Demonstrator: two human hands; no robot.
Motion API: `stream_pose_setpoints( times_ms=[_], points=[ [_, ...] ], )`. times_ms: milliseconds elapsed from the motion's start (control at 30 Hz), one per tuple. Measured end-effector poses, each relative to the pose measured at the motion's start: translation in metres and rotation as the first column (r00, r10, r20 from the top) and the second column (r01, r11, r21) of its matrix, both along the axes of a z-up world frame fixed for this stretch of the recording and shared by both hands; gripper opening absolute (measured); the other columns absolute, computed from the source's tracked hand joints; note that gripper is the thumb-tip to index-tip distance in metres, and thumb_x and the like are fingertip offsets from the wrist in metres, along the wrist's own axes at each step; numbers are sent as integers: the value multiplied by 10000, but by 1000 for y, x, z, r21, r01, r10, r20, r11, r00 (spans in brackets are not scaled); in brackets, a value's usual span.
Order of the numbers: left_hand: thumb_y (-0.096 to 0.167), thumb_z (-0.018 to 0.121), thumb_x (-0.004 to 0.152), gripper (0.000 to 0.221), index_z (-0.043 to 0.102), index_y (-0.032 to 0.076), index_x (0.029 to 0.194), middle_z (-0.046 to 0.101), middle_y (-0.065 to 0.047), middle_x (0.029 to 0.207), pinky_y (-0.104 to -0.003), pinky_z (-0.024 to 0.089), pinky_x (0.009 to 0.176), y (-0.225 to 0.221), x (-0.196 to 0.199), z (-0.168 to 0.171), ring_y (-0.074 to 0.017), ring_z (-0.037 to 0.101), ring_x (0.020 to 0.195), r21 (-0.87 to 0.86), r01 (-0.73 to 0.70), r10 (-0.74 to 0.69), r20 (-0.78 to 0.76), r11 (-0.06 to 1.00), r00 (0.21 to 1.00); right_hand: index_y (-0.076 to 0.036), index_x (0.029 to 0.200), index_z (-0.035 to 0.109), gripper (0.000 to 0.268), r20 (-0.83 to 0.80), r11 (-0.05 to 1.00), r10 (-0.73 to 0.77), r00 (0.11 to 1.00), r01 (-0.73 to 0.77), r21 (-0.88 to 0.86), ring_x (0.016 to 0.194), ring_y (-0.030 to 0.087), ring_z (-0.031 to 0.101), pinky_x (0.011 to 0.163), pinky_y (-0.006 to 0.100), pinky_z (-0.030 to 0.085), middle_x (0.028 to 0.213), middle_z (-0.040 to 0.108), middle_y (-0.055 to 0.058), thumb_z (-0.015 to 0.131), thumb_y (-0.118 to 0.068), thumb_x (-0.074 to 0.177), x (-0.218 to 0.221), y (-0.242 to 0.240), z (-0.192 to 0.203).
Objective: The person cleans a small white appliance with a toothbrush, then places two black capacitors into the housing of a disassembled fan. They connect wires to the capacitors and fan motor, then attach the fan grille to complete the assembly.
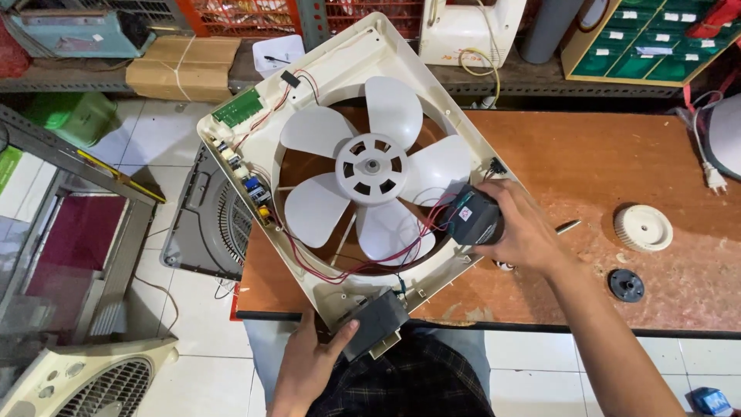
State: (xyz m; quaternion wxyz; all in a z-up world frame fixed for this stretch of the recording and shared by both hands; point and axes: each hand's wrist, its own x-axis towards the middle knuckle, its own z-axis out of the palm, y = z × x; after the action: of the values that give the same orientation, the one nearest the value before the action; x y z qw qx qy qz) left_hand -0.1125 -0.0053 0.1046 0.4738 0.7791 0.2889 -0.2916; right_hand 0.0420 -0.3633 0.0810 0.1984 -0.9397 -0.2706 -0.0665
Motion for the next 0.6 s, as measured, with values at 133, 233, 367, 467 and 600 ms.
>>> stream_pose_setpoints(
  times_ms=[133, 233, 367, 467, 600],
  points=[
    [673, 649, 737, 938, 423, 199, 1514, 636, 7, 1485, -366, 481, 1117, 1, -6, -16, -238, 706, 1269, 9, -5, 4, 56, 1000, 998, -97, 1487, 403, 1155, -14, 995, -36, 999, 35, -99, 1319, 344, 495, 1080, 524, 444, 1436, 486, 163, 976, -461, 552, 4, -5, 7],
    [750, 615, 765, 1080, 323, 62, 1544, 590, -103, 1481, -439, 469, 1098, 1, -12, -33, -348, 520, 1386, 144, 45, -59, 94, 989, 994, -99, 1512, 379, 1111, 45, 985, 77, 996, -69, -158, 1257, 378, 514, 1010, 513, 465, 1459, 482, 190, 957, -343, 595, 6, -15, 8],
    [813, 545, 754, 1049, 381, 103, 1509, 587, -106, 1455, -517, 511, 1009, 1, -13, -43, -375, 560, 1319, 275, 104, -136, 98, 956, 986, -127, 1497, 399, 961, 81, 965, 148, 986, -126, -232, 1139, 300, 533, 880, 415, 438, 1390, 530, 129, 882, -302, 685, 2, -27, 10],
    [833, 536, 742, 1099, 355, 94, 1534, 524, -106, 1516, -521, 483, 1057, 2, -12, -44, -368, 507, 1377, 288, 107, -133, 72, 952, 988, -103, 1491, 423, 774, 2, 960, 162, 987, -157, -231, 1141, 306, 550, 946, 451, 465, 1362, 542, 117, 765, -238, 809, -5, -33, 25],
    [845, 509, 734, 1125, 332, 99, 1557, 561, -99, 1484, -526, 492, 1034, -2, -15, -49, -370, 535, 1353, 338, 105, -131, 57, 935, 990, -106, 1495, 461, 699, -40, 922, 192, 980, -195, -335, 1268, 316, 535, 1087, 472, 439, 1445, 532, 92, 691, -154, 836, -2, -44, 33]
  ],
)
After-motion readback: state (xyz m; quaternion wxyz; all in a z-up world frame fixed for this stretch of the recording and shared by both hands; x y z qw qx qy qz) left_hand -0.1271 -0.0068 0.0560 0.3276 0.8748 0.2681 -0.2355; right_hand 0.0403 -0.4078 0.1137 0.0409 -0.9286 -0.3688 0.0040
